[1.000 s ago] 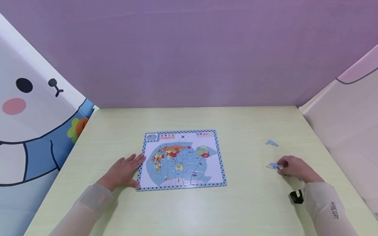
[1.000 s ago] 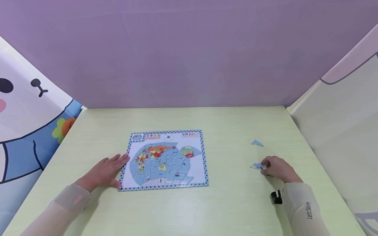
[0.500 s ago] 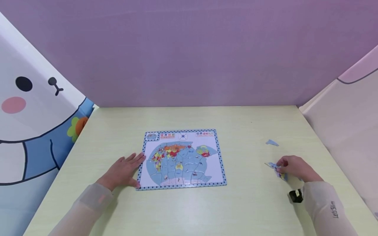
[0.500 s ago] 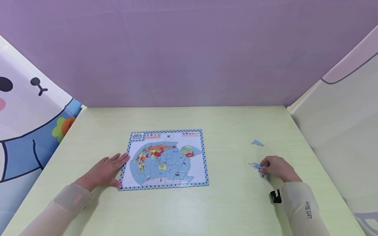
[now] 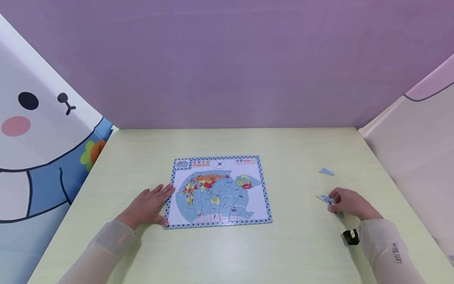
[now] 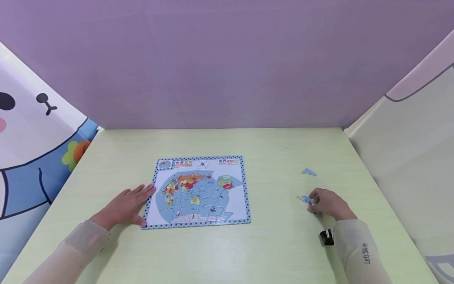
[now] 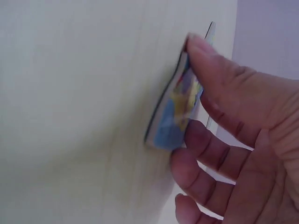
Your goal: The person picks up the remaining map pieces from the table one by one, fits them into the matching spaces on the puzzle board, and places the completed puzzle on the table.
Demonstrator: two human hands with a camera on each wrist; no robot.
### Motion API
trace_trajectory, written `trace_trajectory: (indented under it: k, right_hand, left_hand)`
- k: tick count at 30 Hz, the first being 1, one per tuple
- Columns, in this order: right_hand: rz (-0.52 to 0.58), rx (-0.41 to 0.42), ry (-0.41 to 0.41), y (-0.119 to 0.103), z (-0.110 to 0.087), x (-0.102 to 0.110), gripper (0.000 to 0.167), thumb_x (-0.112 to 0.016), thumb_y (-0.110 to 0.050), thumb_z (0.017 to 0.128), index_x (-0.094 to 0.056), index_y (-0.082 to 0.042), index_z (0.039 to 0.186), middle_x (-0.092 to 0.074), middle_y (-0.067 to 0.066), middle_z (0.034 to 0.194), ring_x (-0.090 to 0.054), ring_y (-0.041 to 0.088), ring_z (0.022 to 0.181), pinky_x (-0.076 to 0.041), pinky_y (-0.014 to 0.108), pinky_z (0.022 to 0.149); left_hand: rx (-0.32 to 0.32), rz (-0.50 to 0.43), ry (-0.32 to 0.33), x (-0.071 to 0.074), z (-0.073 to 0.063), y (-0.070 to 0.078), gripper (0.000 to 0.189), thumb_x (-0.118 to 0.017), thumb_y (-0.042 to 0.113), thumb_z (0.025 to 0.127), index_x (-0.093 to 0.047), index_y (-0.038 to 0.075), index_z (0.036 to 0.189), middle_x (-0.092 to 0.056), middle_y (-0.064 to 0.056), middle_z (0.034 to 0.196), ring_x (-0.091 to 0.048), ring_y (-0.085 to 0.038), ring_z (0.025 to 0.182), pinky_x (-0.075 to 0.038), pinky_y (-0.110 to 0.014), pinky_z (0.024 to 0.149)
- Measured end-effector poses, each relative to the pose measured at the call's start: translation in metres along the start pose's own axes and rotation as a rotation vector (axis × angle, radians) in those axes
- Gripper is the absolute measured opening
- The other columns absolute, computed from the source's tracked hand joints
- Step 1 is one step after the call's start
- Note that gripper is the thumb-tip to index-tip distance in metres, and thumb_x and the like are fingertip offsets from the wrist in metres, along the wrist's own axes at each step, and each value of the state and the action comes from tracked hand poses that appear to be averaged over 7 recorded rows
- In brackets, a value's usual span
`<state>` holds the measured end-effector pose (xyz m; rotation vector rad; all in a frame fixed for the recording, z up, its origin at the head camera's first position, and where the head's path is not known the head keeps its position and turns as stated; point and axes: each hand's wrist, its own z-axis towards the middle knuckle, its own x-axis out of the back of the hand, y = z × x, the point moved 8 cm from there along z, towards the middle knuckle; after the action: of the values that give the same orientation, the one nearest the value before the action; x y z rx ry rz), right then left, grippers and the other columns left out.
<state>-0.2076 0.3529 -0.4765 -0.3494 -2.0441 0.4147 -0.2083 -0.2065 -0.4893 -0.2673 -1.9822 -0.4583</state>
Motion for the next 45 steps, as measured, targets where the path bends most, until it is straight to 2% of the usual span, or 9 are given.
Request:
trace_trajectory:
  k: [9,16,23,31,37,40,45]
  right_hand:
    - [-0.010,-0.001,0.014,-0.010,-0.002,-0.002,0.034,-0.077,-0.013,0.078,-0.058,0.005,0.099,-0.058,0.008,0.085,-0.051,0.023,0.077,-0.046,0.041,0.071]
    - [0.036,0.017,0.039,-0.015,-0.005,0.001,0.028,-0.075,-0.013,0.081,-0.061,0.004,0.099,-0.060,0.008,0.085,-0.053,0.022,0.075,-0.047,0.039,0.068]
    - [0.040,0.080,0.061,-0.020,-0.006,0.003,0.017,-0.068,-0.007,0.085,-0.064,0.003,0.098,-0.062,0.008,0.088,-0.055,0.023,0.081,-0.048,0.043,0.072]
    - [0.105,0.206,0.102,-0.041,-0.009,0.006,0.009,-0.061,-0.001,0.089,-0.063,0.003,0.096,-0.063,0.003,0.082,-0.054,0.016,0.073,-0.047,0.032,0.064]
    - [0.132,0.244,0.159,-0.053,-0.010,0.009,0.007,-0.062,0.000,0.089,-0.062,0.004,0.095,-0.065,0.005,0.082,-0.057,0.017,0.075,-0.047,0.029,0.063]
    - [0.177,0.246,0.188,-0.058,-0.009,0.008,0.010,-0.063,0.000,0.089,-0.061,0.006,0.097,-0.064,0.004,0.081,-0.056,0.012,0.073,-0.046,0.027,0.062]
    - [0.368,0.192,0.187,-0.065,-0.006,0.001,0.022,-0.061,-0.001,0.091,-0.057,0.014,0.106,-0.062,0.004,0.079,-0.054,0.007,0.066,-0.049,0.026,0.060]
  left_hand:
    - [0.004,-0.010,0.003,0.001,-0.001,0.002,0.108,-0.078,0.055,0.067,-0.029,0.006,0.150,-0.025,-0.014,0.156,-0.018,-0.042,0.141,-0.020,-0.065,0.107]
    - [0.001,0.000,0.009,0.001,-0.001,0.001,0.108,-0.079,0.055,0.067,-0.029,0.005,0.150,-0.026,-0.014,0.155,-0.019,-0.042,0.141,-0.021,-0.065,0.107]
    - [0.002,0.001,0.005,0.001,0.000,0.001,0.108,-0.079,0.054,0.068,-0.028,0.006,0.150,-0.025,-0.014,0.156,-0.018,-0.042,0.141,-0.021,-0.065,0.107]
    - [0.004,-0.021,-0.006,0.000,0.000,0.001,0.108,-0.078,0.054,0.068,-0.027,0.006,0.151,-0.024,-0.013,0.156,-0.017,-0.042,0.142,-0.020,-0.065,0.107]
    - [0.004,-0.027,-0.009,0.001,-0.002,0.002,0.108,-0.078,0.054,0.068,-0.027,0.006,0.151,-0.024,-0.013,0.156,-0.016,-0.042,0.142,-0.020,-0.065,0.107]
    - [0.007,-0.018,-0.011,0.002,-0.002,0.002,0.108,-0.079,0.054,0.068,-0.028,0.006,0.150,-0.025,-0.013,0.156,-0.017,-0.042,0.142,-0.020,-0.065,0.107]
    - [0.009,-0.011,-0.008,0.003,-0.002,0.003,0.107,-0.079,0.052,0.068,-0.028,0.006,0.150,-0.026,-0.013,0.156,-0.018,-0.041,0.142,-0.021,-0.064,0.107]
